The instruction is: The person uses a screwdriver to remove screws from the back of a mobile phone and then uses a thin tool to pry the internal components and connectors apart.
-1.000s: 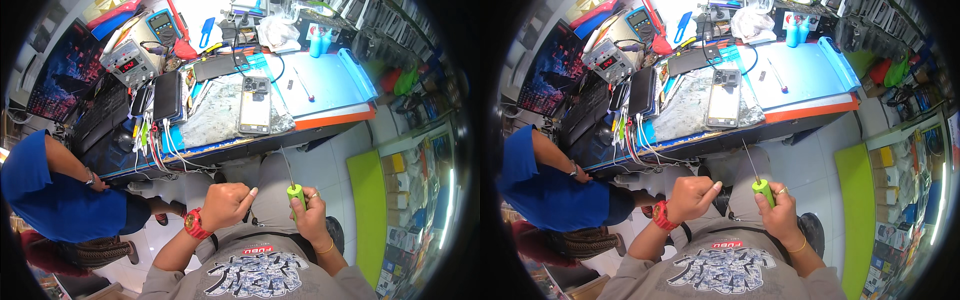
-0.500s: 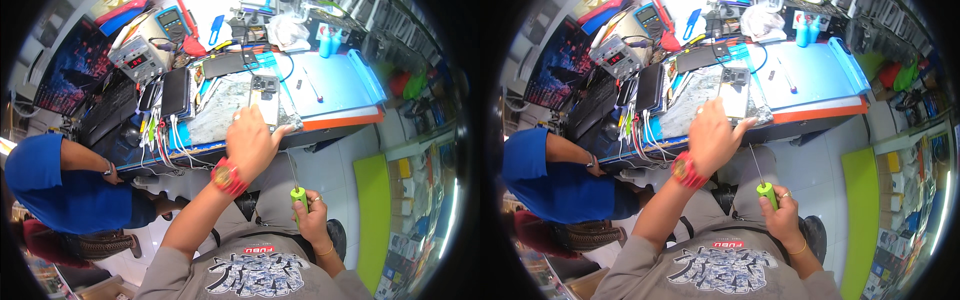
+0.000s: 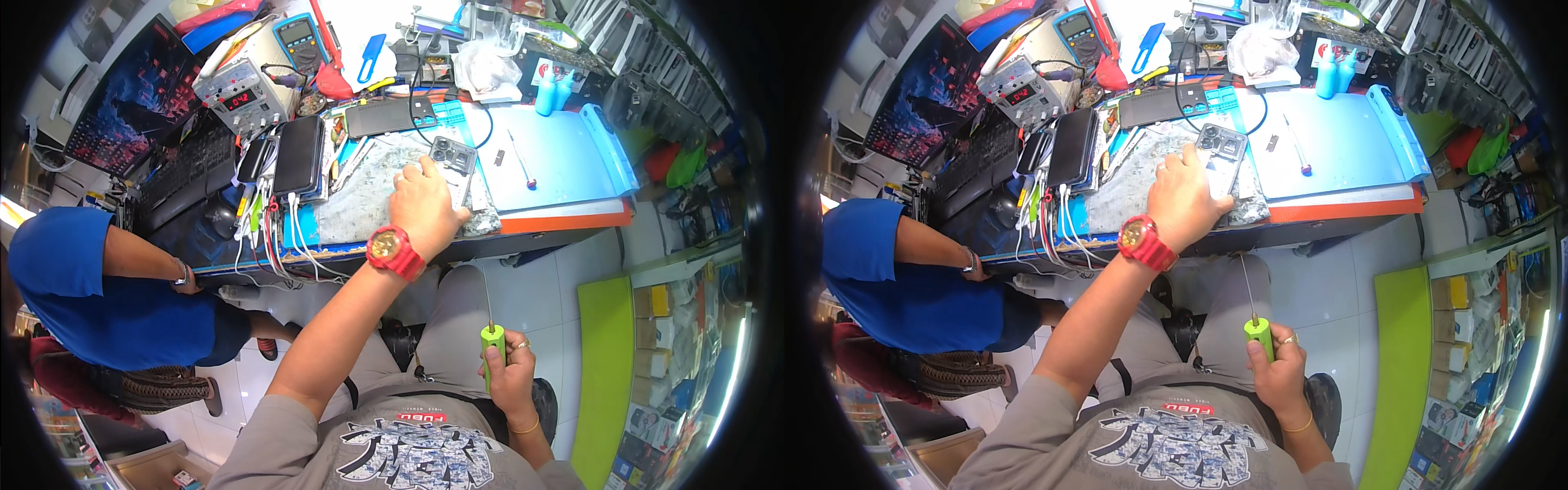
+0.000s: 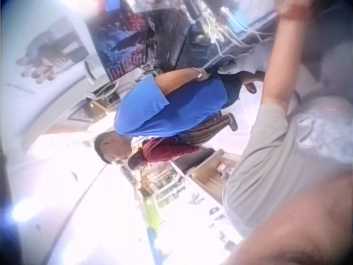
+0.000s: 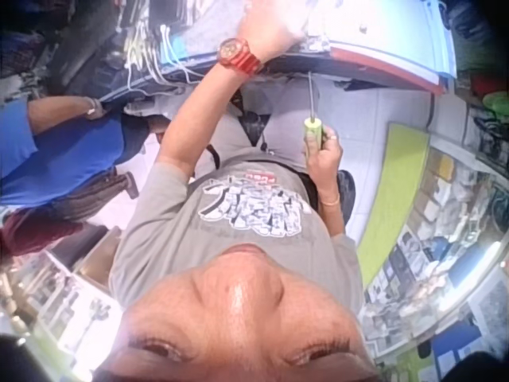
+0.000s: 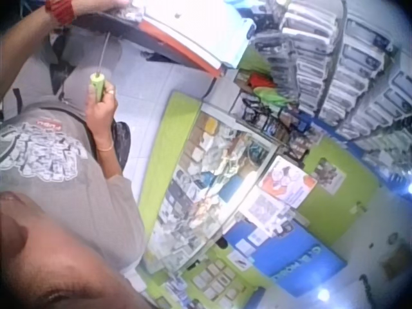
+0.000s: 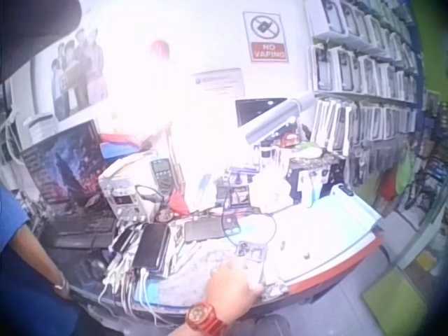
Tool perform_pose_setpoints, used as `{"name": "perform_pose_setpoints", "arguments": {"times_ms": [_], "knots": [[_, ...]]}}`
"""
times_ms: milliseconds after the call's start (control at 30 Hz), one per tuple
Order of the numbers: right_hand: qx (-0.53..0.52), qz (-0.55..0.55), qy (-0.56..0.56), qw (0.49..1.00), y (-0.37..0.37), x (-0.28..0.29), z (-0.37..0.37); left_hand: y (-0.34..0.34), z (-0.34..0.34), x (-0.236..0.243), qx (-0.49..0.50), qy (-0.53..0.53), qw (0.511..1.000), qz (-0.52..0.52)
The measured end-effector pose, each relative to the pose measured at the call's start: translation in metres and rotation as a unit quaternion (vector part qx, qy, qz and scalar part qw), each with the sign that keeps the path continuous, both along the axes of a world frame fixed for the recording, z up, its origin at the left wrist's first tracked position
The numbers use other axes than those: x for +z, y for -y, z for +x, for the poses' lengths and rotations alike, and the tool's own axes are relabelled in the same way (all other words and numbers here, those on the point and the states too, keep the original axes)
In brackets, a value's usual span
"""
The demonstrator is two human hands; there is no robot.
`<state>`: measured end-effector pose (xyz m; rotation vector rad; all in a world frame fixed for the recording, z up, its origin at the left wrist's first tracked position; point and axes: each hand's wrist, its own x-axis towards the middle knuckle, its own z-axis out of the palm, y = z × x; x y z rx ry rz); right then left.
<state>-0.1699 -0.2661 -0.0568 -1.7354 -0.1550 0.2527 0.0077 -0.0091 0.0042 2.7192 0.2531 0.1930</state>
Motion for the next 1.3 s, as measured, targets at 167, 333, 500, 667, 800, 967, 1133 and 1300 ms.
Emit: {"name": "perform_pose_setpoints", "arguments": {"times_ms": [167,333,500,667,800,967,1133,1300], "knots": [[0.002,0.014,0.006,1.0,-0.001,0.0,0.003,-0.009,0.013,0.006,-0.005,-0.056,0.995,-0.085],[-0.006,0.021,-0.003,1.0,-0.005,0.003,0.001,-0.006,0.011,0.003,0.003,-0.025,0.998,-0.063],[0.003,0.014,0.004,1.0,-0.001,0.0,0.0,-0.036,-0.007,0.022,-0.166,-0.021,0.986,0.011],[0.028,0.063,-0.106,0.992,-0.007,0.015,0.011,-0.102,-0.031,0.035,-0.324,-0.055,0.944,0.043],[0.063,0.121,-0.234,0.963,-0.041,0.033,0.04,-0.124,-0.032,0.017,-0.324,-0.068,0.942,0.051],[0.077,0.216,-0.327,0.917,-0.093,0.037,0.075,-0.123,-0.041,0.011,-0.315,-0.035,0.947,0.053],[0.036,0.243,-0.358,0.901,-0.111,0.029,0.08,-0.12,-0.053,-0.002,-0.302,0.048,0.949,0.076],[0.007,0.254,-0.371,0.893,-0.116,0.027,0.075,-0.085,-0.066,-0.014,-0.256,0.146,0.955,-0.002]]}}
